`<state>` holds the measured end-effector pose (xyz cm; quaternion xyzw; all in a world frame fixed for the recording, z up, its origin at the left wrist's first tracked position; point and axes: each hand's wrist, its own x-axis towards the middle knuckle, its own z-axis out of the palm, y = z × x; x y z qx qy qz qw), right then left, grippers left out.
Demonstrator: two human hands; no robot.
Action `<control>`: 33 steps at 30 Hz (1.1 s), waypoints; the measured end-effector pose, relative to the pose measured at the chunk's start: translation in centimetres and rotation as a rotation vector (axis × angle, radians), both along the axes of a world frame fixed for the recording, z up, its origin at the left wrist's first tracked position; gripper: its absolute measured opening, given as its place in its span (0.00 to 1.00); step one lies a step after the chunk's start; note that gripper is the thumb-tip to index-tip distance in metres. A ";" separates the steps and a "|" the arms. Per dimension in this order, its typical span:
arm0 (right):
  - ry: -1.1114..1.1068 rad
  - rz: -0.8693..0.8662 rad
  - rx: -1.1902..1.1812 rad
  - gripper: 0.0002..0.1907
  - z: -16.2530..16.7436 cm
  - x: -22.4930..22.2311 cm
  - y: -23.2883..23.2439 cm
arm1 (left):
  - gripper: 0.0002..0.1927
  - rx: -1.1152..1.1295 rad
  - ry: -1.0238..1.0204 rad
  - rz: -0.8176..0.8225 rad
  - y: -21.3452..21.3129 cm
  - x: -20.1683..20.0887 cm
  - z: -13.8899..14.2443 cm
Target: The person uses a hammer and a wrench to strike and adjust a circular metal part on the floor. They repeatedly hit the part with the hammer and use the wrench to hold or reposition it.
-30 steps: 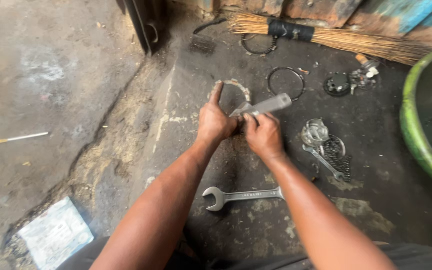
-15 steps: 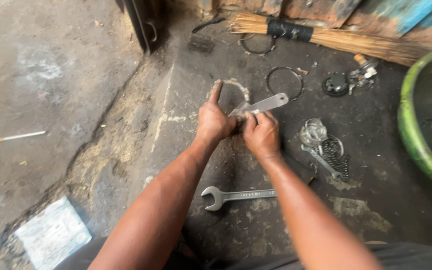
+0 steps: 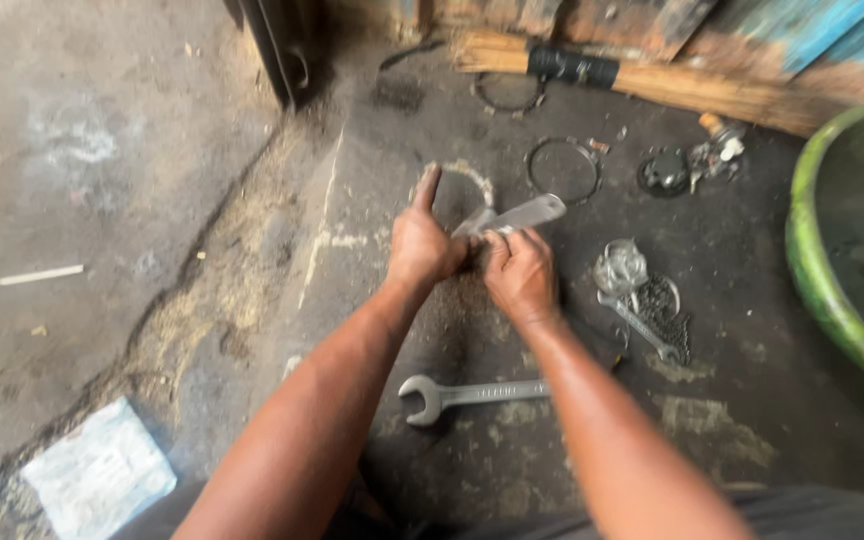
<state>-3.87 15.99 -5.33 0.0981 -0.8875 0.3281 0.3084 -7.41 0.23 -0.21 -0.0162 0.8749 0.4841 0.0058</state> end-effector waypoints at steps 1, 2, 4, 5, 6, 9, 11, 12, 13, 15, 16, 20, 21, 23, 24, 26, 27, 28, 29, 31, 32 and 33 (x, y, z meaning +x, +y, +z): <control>0.063 -0.023 -0.061 0.10 0.0 0.0 0.0 | 0.60 0.018 0.086 0.004 -0.1 -0.2 0.1; -0.084 -0.025 0.004 0.12 0.0 0.0 0.0 | 0.59 -0.014 0.017 0.009 -0.1 -0.2 0.1; -0.395 -0.038 0.146 0.20 0.0 0.0 -0.2 | 0.59 -0.071 -0.140 0.004 -0.1 -0.3 0.1; -0.296 0.000 0.099 0.17 0.0 0.0 -0.3 | 0.59 -0.045 -0.133 0.008 -0.1 -0.3 0.1; -0.193 0.037 0.052 0.14 0.0 0.0 -0.3 | 0.59 -0.020 -0.121 0.010 0.0 -0.3 0.1; -0.027 0.003 0.060 0.11 0.0 0.0 -0.4 | 0.60 0.001 0.007 0.011 0.1 -0.2 0.0; -0.077 -0.014 0.080 0.11 0.1 0.1 -0.4 | 0.59 0.000 0.011 0.013 -0.1 0.3 0.1; -0.126 0.003 0.082 0.12 0.1 0.0 -0.3 | 0.59 0.011 -0.013 0.013 -0.1 0.3 0.3; -0.172 0.016 0.083 0.12 0.2 0.0 -0.3 | 0.58 0.021 -0.033 0.009 -0.1 0.3 0.5; -0.110 -0.042 0.012 0.08 0.2 0.0 -0.2 | 0.58 0.018 0.052 0.010 0.1 0.4 1.0; -0.082 -0.062 -0.035 0.07 0.2 0.0 -0.2 | 0.58 0.005 0.092 0.018 -0.1 0.5 1.3; -0.264 -0.007 0.045 0.12 -0.1 0.1 -0.2 | 0.58 0.099 -0.272 0.032 0.1 0.6 2.0; -0.144 -0.054 0.037 0.10 -0.2 0.0 -0.2 | 0.57 0.073 -0.138 0.020 0.1 0.6 2.1; -0.136 -0.043 0.067 0.10 -0.5 -0.1 0.0 | 0.57 0.016 -0.061 0.008 0.0 0.7 2.1; -0.255 0.006 0.113 0.13 -0.8 0.0 0.1 | 0.57 -0.006 -0.126 -0.004 -0.1 0.7 2.2; -0.335 0.008 0.107 0.13 -1.2 -0.2 0.4 | 0.58 -0.002 -0.142 -0.009 -0.1 0.6 2.3; -0.306 -0.045 0.046 0.11 -1.5 -0.3 0.5 | 0.58 0.017 -0.103 -0.009 0.0 0.6 2.5; -0.273 -0.099 -0.017 0.10 -1.7 -0.5 0.6 | 0.58 0.034 -0.060 -0.009 0.1 0.6 2.6; -0.239 -0.066 0.061 0.10 -2.0 -0.6 0.7 | 0.58 0.020 -0.154 -0.008 0.1 0.5 2.8; -0.187 -0.001 0.223 0.11 -2.3 -0.7 0.8 | 0.59 -0.003 -0.359 -0.007 0.2 0.5 3.1; -0.224 0.000 0.148 0.11 -2.4 -0.8 0.8 | 0.59 0.012 -0.333 -0.006 0.3 0.4 3.2; -0.264 0.004 0.070 0.11 -2.4 -0.8 0.8 | 0.59 0.023 -0.310 -0.002 0.3 0.4 3.2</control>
